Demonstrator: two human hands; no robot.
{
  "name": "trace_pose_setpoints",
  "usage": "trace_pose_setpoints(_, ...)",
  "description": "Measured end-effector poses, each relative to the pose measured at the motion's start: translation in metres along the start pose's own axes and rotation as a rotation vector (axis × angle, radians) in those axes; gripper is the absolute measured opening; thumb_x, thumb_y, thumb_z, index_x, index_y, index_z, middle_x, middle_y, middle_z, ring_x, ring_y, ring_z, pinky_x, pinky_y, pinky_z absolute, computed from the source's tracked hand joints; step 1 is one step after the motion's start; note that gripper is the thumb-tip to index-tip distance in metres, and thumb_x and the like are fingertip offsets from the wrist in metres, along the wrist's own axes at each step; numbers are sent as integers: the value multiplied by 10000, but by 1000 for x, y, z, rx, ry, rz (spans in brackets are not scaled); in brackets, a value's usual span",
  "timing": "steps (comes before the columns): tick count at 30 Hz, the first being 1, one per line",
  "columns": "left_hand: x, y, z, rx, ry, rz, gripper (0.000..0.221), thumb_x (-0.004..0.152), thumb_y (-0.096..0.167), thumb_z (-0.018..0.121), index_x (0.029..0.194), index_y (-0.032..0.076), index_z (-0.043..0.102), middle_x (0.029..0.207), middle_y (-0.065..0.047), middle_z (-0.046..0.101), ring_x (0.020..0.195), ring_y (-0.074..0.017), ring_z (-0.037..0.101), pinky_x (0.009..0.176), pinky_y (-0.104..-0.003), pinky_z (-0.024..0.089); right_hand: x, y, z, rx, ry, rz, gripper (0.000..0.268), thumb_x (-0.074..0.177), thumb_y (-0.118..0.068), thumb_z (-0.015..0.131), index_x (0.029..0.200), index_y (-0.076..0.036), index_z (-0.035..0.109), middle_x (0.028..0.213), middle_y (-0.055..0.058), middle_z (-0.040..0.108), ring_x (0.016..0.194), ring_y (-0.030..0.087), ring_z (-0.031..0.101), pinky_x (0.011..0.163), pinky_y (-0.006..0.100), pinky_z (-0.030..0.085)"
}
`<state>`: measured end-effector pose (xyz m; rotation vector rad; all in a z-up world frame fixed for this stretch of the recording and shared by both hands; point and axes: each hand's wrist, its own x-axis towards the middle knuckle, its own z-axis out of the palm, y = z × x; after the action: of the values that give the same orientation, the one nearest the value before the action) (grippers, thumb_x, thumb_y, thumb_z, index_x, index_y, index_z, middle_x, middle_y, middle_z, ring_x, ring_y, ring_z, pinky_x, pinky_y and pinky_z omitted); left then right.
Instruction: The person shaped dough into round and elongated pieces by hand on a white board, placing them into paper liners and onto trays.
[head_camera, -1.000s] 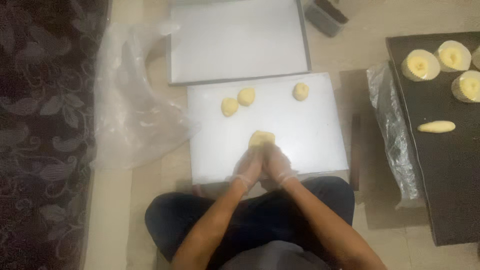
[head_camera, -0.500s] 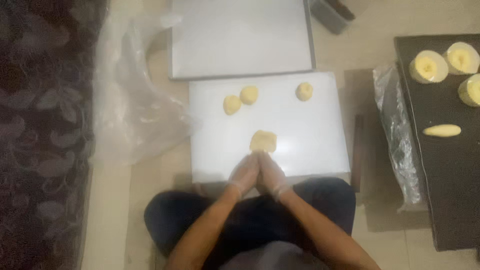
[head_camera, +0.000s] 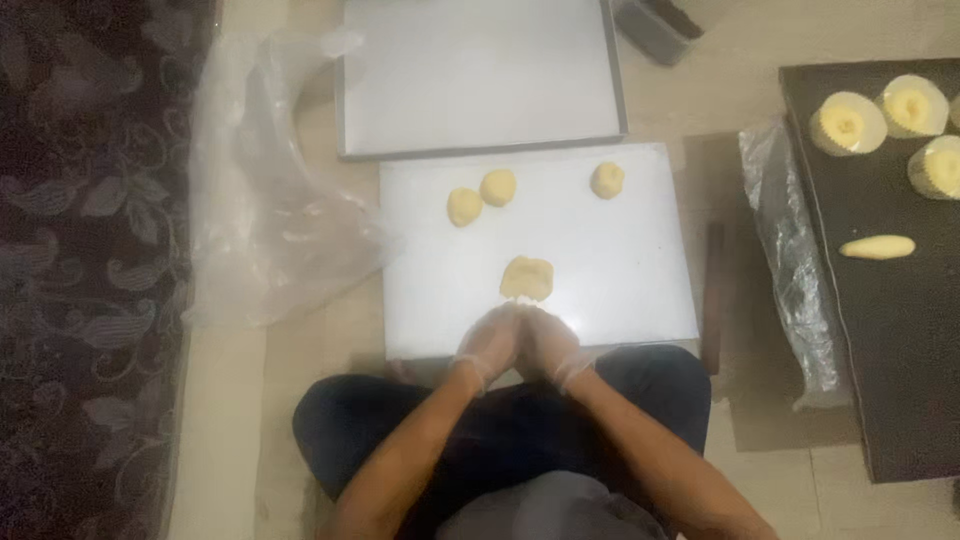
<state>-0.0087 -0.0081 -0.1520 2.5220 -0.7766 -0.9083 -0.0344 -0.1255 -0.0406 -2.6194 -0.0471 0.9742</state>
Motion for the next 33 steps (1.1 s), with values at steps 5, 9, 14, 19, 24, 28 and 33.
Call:
trace_pose_setpoints(5,-12,14,-36,-245,141,-77,463,1085,57,290,1515,-70,404,1566,-330,436,1496,-423,408,1287,-512,298,16,31,11,-12,179,138,382,1045,-57,502,1421,-75,566,1426,144,618,1319,312,624,1151,450,521)
trace_pose_setpoints(9,-43,42,-75,-490,50,-295,590,1103,321,164,1575,22,352,1640,-211,391,1555,-319,325,1297,-453,246,24,42,37,-85,118,121,359,1027,-90,513,1376,-124,589,1384,106,631,1274,247,651,1106,379,538)
trace_pose_setpoints(14,-54,69,-99,-526,120,-178,540,1099,286,270,1395,-66,554,1472,-302,543,1442,-418,472,1254,-495,339,99,109,107,569,125,246,627,1123,-446,267,1550,-27,458,1595,215,489,1501,369,429,1329,461,257)
trace_pose_setpoints(19,29,-8,23,-178,129,-84,348,1062,264,471,1316,63,600,1353,-208,602,1354,-361,544,1152,-472,428,33,42,35,363,124,213,509,1070,-364,462,1466,-54,538,1487,192,579,1416,348,530,1255,481,377)
trace_pose_setpoints(24,78,-17,3,25,466,43,296,1053,162,539,1279,-10,624,1261,-197,609,1256,-369,573,1120,-473,455,192,134,115,546,69,427,633,1011,-403,557,1602,-243,394,1569,60,516,1461,246,493,1262,410,356)
trace_pose_setpoints(28,163,-54,52,-4,288,-40,341,1067,244,479,1317,62,623,1302,-184,613,1235,-361,607,1083,-454,509,129,82,35,295,191,280,487,1005,-356,545,1476,-243,491,1376,59,599,1333,293,601,1124,463,521)
trace_pose_setpoints(33,148,-61,-13,-217,481,-212,360,1024,241,555,1353,121,639,1236,-133,604,1135,-350,657,975,-488,546,132,110,-3,955,381,415,479,1014,-581,471,1422,-355,583,1369,65,666,1319,344,612,1141,497,467)
